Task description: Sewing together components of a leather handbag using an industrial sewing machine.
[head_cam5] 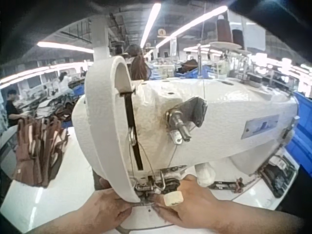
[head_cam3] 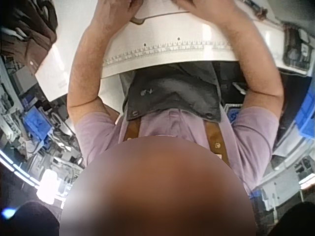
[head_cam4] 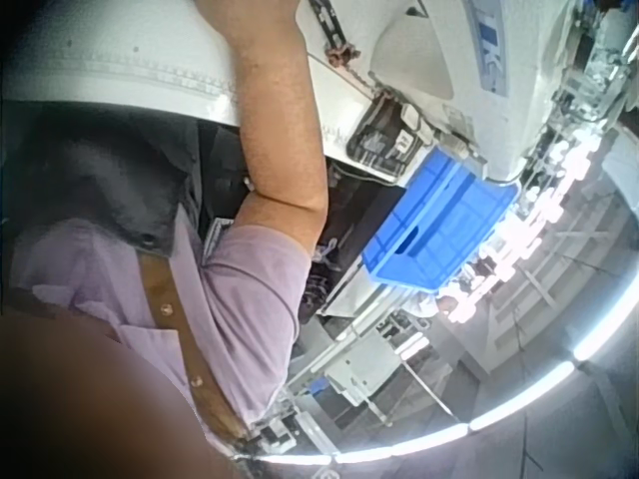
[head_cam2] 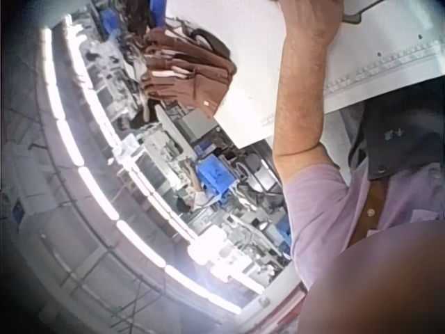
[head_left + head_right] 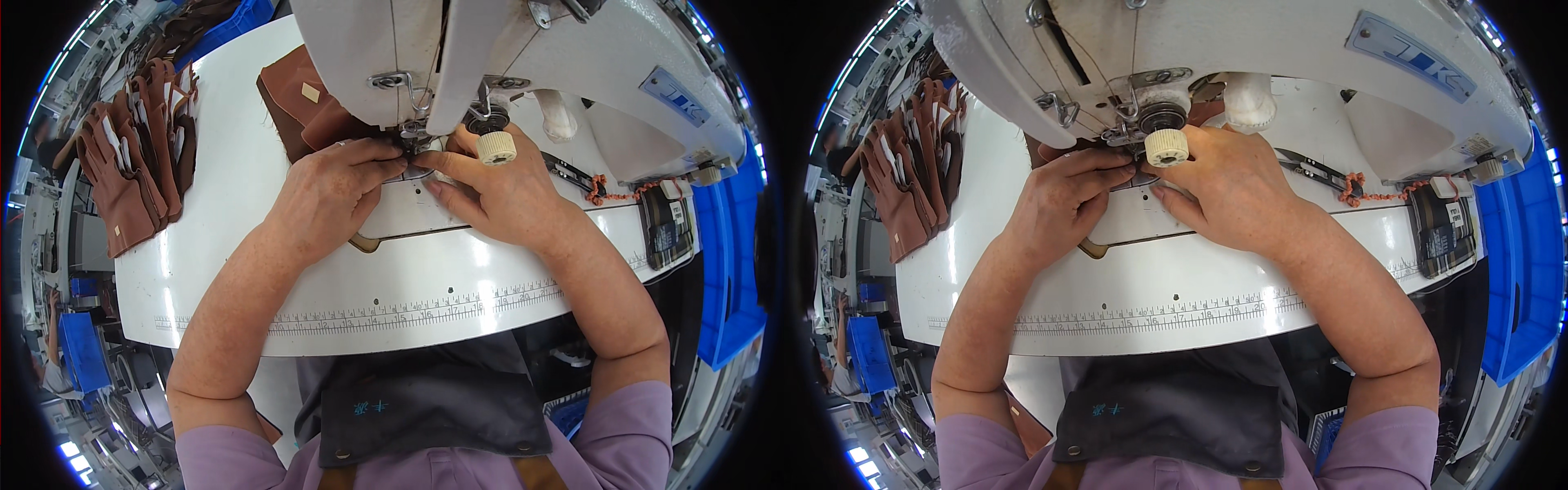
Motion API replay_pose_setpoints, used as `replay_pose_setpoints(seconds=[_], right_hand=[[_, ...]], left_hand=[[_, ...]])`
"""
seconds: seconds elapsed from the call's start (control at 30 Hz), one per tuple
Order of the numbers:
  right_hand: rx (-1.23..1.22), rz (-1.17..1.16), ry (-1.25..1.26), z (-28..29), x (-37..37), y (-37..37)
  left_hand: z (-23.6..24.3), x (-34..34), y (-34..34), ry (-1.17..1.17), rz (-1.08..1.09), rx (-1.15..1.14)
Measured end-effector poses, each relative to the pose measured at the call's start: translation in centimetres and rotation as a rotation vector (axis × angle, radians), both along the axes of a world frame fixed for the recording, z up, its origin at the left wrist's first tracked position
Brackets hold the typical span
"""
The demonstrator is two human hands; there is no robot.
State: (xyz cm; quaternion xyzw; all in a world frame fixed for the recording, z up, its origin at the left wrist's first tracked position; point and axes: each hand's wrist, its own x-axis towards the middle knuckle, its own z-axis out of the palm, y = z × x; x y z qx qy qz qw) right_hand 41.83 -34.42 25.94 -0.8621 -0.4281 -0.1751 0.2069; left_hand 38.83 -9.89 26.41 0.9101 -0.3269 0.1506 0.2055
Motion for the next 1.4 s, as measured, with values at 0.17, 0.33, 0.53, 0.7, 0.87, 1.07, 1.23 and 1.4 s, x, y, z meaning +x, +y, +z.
replay_pose_setpoints(seconds=[0.17,0.33,0.53,0.7,0.87,1.07,1.23,1.4], right_hand=[[0.012,-0.003,-0.049,-0.1,0.1,0.0],[-0.082,-0.053,0.078,0.3,0.1,-0.9],[0.488,-0.092,0.334,-0.4,1.3,-0.5],[0.86,0.015,0.503,-0.8,1.8,-0.3],[0.848,0.005,0.557,-0.4,1.9,-0.5],[0.76,-0.012,0.521,-0.3,1.7,-0.6],[0.713,-0.005,0.456,-0.5,1.6,-0.7],[0.654,-0.02,0.441,-0.9,2.0,-1.1]], left_hand=[[0.0,0.1,0.0,-0.015,0.002,-0.012],[-0.1,0.4,-0.1,-0.016,0.004,-0.008],[-0.5,0.6,-0.1,-0.028,0.023,-0.027],[-0.7,0.8,-0.1,-0.022,0.023,-0.042],[-0.5,0.4,-0.3,-0.039,0.0,-0.027],[-0.1,0.2,-0.3,-0.033,0.019,-0.002],[-0.4,0.7,-0.4,-0.035,0.032,-0.038],[-0.4,0.9,-0.1,-0.055,0.063,-0.108]])
